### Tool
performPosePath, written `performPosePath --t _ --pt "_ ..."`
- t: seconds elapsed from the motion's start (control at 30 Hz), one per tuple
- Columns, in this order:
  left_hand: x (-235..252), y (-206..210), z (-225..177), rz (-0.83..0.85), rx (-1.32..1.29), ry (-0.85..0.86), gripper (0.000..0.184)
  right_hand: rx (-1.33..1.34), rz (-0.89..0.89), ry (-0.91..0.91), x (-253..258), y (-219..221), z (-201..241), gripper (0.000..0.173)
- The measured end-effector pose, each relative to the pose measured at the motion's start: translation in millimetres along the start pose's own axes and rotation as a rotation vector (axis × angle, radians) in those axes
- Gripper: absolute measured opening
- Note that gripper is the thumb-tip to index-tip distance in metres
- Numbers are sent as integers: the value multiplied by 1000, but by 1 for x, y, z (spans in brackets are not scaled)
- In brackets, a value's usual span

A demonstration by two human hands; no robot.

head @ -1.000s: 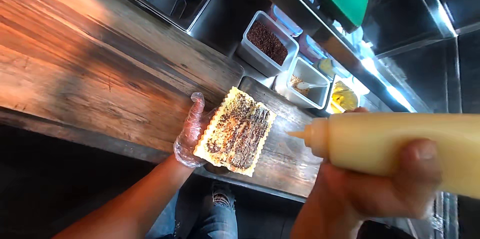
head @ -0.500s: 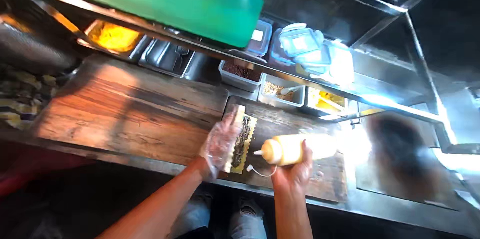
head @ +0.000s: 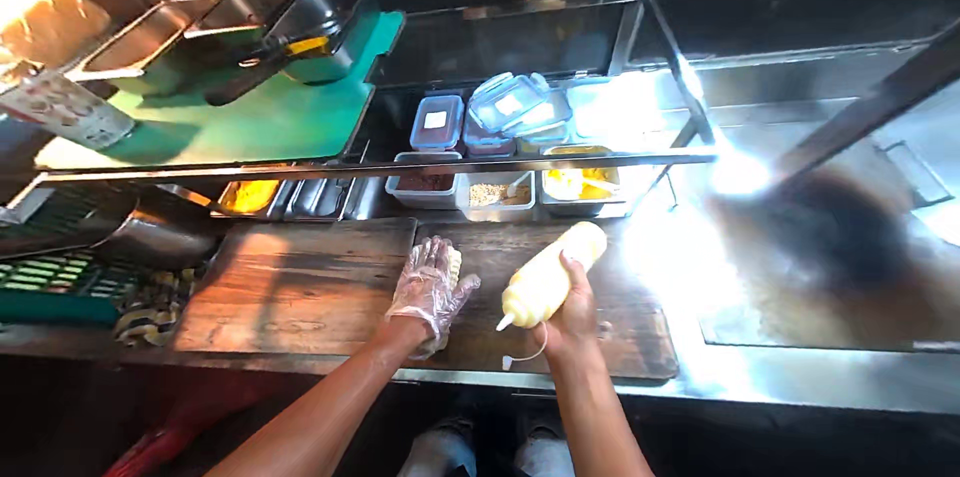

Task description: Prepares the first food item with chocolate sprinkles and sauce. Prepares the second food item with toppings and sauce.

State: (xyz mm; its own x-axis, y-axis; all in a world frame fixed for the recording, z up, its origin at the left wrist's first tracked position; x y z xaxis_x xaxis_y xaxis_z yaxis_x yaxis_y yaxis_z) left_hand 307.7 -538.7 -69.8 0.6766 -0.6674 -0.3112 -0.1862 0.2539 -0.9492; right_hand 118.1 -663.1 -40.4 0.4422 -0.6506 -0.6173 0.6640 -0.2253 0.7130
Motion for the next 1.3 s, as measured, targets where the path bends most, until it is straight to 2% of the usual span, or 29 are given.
performPosePath --t 0.07,0.13,0.2,0.27,0.37,0.43,0.5,0.57,0.63,0.73,0.8,0.87,0.9,1.0,1.1,1.17,1.3 --pt "1 11 -2 48 64 -21 111 66 17 95 6 -1 -7 49" --pt "3 9 -2 71 56 -16 109 147 13 140 11 -1 -15 52" --pt "-5 -4 -1 -3 -51 -38 101 203 -20 128 14 2 -23 55" --pt "-9 -14 -3 -79 -101 -104 101 255 -88 99 16 10 -26 61" --pt "-17 8 -2 -5 -10 -177 107 294 -179 69 18 21 -22 60" --pt "-13 12 6 8 -28 -171 100 360 -183 32 26 32 -13 58" --pt "-10 11 26 34 -162 -178 90 404 -208 -25 35 41 -3 56" --pt "-10 10 56 40 -425 -202 76 433 -213 -78 44 47 3 54" --pt "-11 5 88 102 -690 -313 67 447 -200 -121 53 48 3 54" --pt "-14 6 123 156 -894 -413 70 397 -233 -226 46 43 -12 53" --pt "-13 12 132 159 -1006 -386 80 146 -268 -292 29 38 -37 56" --pt "-12 18 136 170 -1063 -363 87 -319 -239 -275 19 35 -73 44" --pt "-13 22 139 165 -1092 -362 83 -569 -154 -267 20 36 -89 36" --pt "-21 27 152 140 -1192 -400 64 -1339 212 -311 62 53 -127 34" --pt "-35 33 164 142 -1267 -360 45 -2005 395 -428 120 71 -153 32" --pt "-41 41 171 167 -1299 -319 39 -2221 394 -455 141 76 -163 31" --pt "-42 50 181 269 -1247 -259 39 -2389 398 -494 147 85 -175 26"
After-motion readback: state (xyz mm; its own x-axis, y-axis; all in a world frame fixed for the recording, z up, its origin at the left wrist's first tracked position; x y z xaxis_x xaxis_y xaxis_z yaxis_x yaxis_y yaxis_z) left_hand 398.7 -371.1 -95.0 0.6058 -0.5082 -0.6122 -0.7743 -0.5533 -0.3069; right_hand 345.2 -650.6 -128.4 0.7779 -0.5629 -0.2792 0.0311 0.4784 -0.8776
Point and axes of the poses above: each hand's wrist, its own x-axis towards the middle knuckle, its own y-axis out of the palm, z = x × y, the point moved 5 cm from there along x, towards the middle knuckle, and after that the axes turned 7 degrees about -y, right-handed, at the moved point
